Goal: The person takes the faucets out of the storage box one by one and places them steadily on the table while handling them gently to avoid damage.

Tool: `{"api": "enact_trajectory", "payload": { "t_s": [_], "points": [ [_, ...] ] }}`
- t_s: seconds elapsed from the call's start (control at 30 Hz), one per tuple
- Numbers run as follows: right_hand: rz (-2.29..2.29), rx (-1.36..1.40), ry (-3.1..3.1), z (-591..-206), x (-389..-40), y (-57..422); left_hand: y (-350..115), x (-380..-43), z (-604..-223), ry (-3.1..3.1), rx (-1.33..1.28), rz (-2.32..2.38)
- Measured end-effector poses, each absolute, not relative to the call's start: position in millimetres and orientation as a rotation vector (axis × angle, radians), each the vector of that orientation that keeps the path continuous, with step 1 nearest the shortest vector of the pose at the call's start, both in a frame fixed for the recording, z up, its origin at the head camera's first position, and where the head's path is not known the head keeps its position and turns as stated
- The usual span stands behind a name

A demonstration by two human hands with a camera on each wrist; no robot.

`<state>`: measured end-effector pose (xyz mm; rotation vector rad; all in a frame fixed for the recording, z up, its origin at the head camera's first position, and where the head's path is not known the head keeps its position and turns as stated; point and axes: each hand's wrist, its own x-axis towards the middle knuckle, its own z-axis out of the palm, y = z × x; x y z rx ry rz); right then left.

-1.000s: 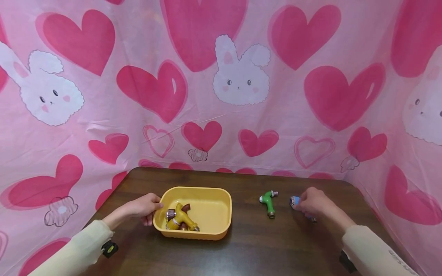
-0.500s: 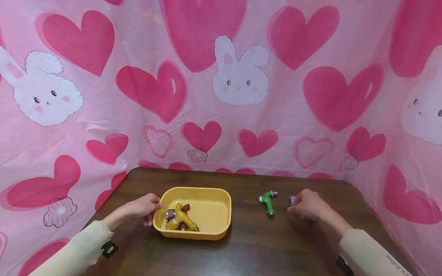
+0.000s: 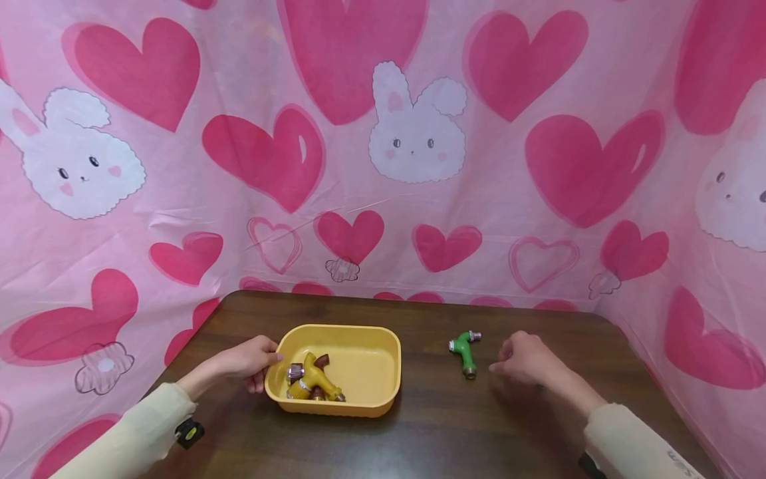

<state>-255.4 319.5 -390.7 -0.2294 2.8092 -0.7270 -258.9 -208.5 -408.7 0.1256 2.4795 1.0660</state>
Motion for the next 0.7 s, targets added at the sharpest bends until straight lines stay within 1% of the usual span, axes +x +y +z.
{"api": "enact_trajectory", "payload": {
  "t_s": [0.27,0.7],
  "points": [
    [-0.694,-0.33,2.833,-389.4,-251.0,312.2,-208.2,-259.0,-409.4,2.486,0.119,1.068],
    [-0.713,-0.385,2.846,-383.0,-244.5,297.8,-207.8,-259.5,-409.8,2.487,0.108,1.068]
  ]
}}
